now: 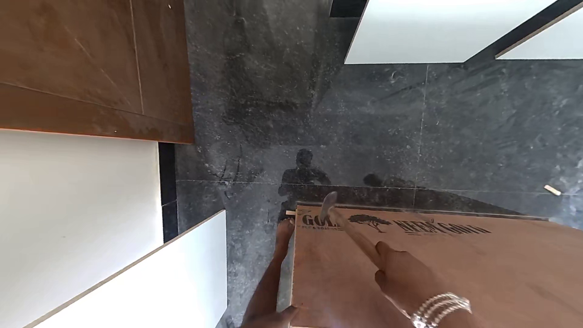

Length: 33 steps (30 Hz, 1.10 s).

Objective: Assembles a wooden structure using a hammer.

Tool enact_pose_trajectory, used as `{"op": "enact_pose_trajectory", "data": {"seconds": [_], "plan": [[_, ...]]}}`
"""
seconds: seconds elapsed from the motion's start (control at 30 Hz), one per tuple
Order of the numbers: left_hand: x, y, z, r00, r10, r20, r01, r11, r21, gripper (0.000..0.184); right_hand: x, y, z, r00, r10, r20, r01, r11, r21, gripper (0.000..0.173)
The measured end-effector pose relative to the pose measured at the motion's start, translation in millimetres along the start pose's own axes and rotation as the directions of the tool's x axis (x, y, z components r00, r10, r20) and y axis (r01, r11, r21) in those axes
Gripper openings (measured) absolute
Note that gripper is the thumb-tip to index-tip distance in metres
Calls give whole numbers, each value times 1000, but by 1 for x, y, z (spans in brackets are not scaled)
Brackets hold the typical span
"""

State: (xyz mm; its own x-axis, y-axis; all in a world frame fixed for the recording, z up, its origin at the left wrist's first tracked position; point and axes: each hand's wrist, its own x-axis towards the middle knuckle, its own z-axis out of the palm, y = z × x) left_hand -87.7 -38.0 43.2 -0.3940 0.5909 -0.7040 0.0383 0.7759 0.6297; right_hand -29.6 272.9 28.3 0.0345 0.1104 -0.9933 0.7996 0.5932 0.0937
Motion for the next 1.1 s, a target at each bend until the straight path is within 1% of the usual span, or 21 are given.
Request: {"op": "enact_pose_trajectory", "data": {"seconds": [0.03,0.1,0.17,0.2,0.3,0.37,0.43,0.5,0.53,0.63,0.67,0.73,0.8,0.83,0.87,0.93,0.97,1.0,1.03,1.07,1.1], "plan": [[7,2,-11,997,43,64,-48,995,83,41,-4,7,3,999,6,-50,-2,998,68,41],[18,12,-22,988,86,131,-112,973,203,30,-12,19,11,989,14,-144,10,987,163,36],[20,20,-22,982,128,141,-167,936,310,23,-21,26,21,979,26,-201,18,977,212,34],[19,21,-21,979,154,133,-191,918,347,23,-26,28,27,977,29,-211,21,973,232,34],[16,15,-19,965,239,108,-262,899,350,22,-35,31,50,967,-15,-255,91,952,291,39],[13,12,-19,967,240,86,-254,923,290,22,-40,30,67,955,-58,-290,154,934,323,47],[7,7,-16,978,193,78,-206,955,212,28,-48,26,80,937,-85,-339,198,928,316,48],[2,3,-12,993,106,56,-111,990,90,42,-56,21,92,886,-117,-449,252,934,255,45],[-1,1,-7,998,56,20,-56,998,13,45,-58,20,98,858,-136,-496,276,935,222,44],[-4,-3,7,987,-122,-105,87,954,-287,49,-56,20,117,744,-190,-641,361,921,146,41],[-5,-1,10,976,-170,-136,118,938,-327,51,-54,21,124,714,-203,-670,383,914,132,42],[-6,2,15,961,-208,-184,128,921,-369,45,-47,24,131,687,-206,-697,415,898,143,46],[-7,-4,16,958,-231,-170,141,896,-422,32,-40,27,134,696,-175,-696,412,892,187,50],[-11,-9,14,957,-245,-157,152,881,-449,24,-39,27,134,730,-152,-666,395,890,230,51],[-14,-14,10,956,-250,-151,154,870,-468,20,-40,26,133,765,-132,-630,376,886,271,49],[-24,-23,-4,962,-234,-142,135,857,-497,19,-44,24,125,819,-98,-565,338,879,338,48],[-34,-27,-11,967,-223,-122,126,839,-530,18,-46,23,123,835,-86,-544,319,881,351,48],[-46,-31,-19,973,-209,-94,121,819,-560,17,-49,22,123,828,-79,-555,311,888,339,48],[-58,-34,-27,980,-188,-71,114,811,-573,16,-53,20,126,792,-78,-606,320,898,302,47],[-71,-36,-34,985,-161,-54,102,814,-571,15,-60,16,133,723,-83,-686,346,903,254,45],[-85,-37,-40,991,-127,-42,82,826,-557,14,-68,13,145,629,-90,-772,389,897,213,41]]}}
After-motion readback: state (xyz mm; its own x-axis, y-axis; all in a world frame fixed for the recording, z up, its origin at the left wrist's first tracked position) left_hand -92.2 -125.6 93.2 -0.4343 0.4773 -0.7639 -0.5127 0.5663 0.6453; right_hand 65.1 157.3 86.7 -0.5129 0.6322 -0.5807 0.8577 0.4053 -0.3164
